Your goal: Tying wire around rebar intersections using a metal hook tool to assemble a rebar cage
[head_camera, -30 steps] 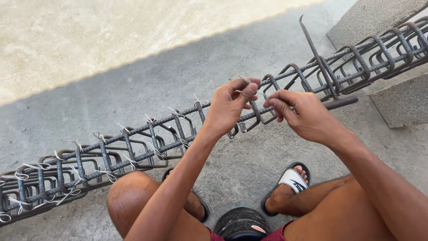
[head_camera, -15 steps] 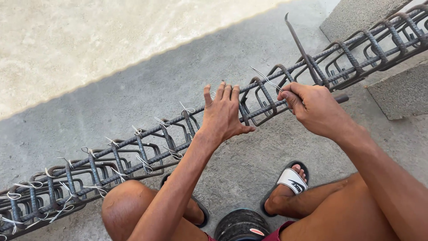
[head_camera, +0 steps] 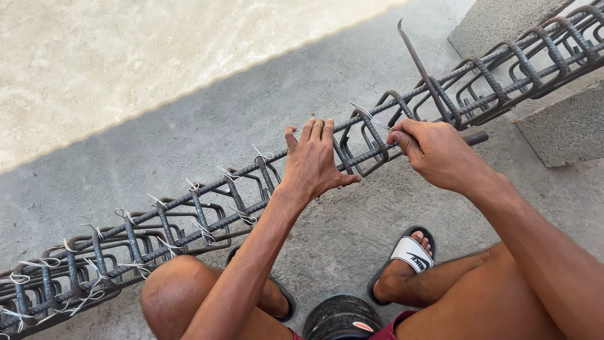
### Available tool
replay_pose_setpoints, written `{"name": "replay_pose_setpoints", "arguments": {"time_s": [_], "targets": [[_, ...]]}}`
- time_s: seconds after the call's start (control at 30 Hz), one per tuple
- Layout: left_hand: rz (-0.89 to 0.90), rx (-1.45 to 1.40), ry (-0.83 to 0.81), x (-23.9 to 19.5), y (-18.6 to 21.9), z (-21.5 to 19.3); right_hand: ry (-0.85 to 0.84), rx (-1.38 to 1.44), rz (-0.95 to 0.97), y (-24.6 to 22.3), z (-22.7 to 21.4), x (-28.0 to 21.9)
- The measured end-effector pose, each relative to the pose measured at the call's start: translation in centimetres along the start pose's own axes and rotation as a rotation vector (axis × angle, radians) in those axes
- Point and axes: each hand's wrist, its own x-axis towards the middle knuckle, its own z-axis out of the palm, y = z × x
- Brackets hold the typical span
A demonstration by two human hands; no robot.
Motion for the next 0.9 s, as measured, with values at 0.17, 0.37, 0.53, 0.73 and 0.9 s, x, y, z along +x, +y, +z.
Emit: {"name": "replay_pose_setpoints", "arguments": {"time_s": [0.17,0.37,0.53,0.73,0.9], "targets": [[-0.023,-0.044,-0.084,0.3,-0.1,-1.5,-0.043,-0.055,0.022,-0.1,0.0,-0.2],[0.043,-0.223,0.058,0.4,-0.5,-6.0,-0.023,-0.072,-0.007,-0.8,0.5,-0.2],[0.223,-0.039,0.045,-0.1,-0.7,-4.2,0.08,0.102,-0.118,-2.7,0.6,0.0],[0.138,-0.542,-0.025,-1.0,0.8,-7.3,0.128,0.662,-0.055,-1.0,1.8,1.3],[0.17,-0.49,-0.027,-1.1,1.7,-6.8,0.122,0.623,-0.072,-1.6,2.4,1.1]]}}
